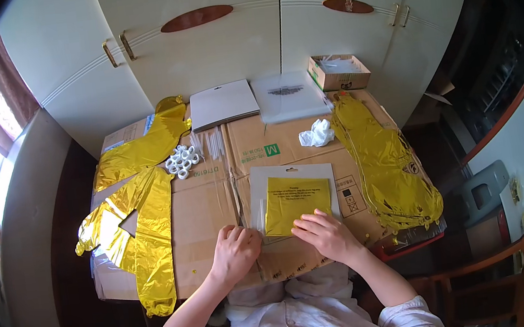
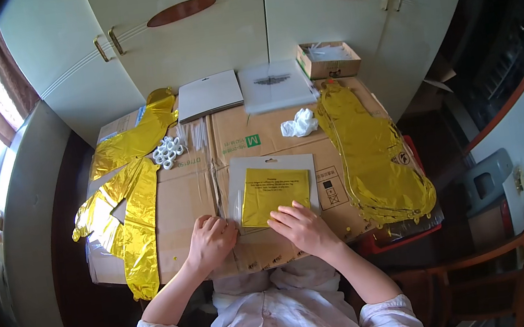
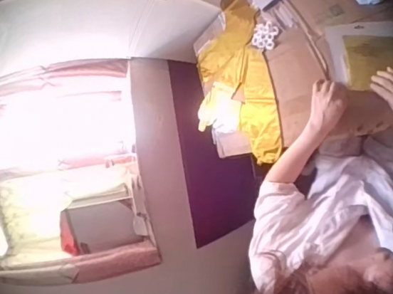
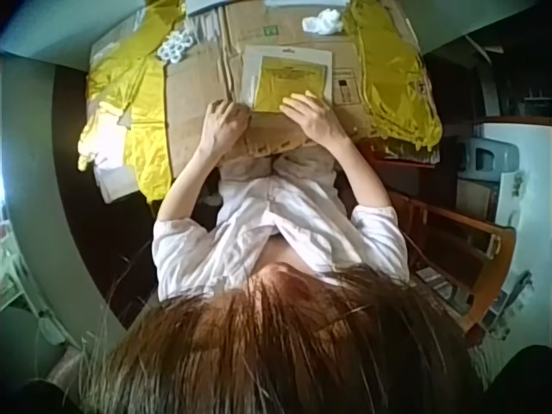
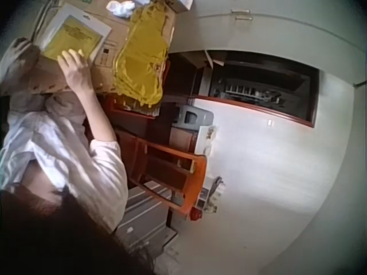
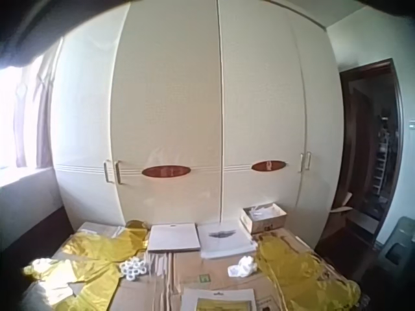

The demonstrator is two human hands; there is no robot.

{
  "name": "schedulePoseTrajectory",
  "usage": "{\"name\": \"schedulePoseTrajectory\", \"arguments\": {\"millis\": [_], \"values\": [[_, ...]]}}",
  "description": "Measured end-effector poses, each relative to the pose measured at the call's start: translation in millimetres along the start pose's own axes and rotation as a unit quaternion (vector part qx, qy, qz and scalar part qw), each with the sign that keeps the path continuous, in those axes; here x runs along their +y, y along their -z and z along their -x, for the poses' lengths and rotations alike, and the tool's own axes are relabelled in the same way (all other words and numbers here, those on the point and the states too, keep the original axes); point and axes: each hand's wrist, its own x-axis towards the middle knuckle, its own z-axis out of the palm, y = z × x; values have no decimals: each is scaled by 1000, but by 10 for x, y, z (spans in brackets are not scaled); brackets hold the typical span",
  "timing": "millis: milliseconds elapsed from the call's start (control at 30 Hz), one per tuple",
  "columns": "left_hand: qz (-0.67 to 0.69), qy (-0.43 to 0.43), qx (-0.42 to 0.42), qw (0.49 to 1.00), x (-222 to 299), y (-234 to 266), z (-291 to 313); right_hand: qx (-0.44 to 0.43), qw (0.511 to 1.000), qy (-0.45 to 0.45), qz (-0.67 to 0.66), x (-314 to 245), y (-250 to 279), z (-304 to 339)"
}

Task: Manually packaging gold foil items into clear plastic sleeves on a table.

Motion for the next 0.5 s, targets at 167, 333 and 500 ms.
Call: {"name": "schedulePoseTrajectory", "arguments": {"millis": [167,333,500], "values": [[40,18,30,999,33,8,-2,0,1000,-14,-10,-18,15,-1],[79,35,-7,996,3,19,-65,6,999,-20,-27,11,-39,27],[125,60,-56,989,-48,23,-222,-4,999,-40,-23,17,33,24]]}}
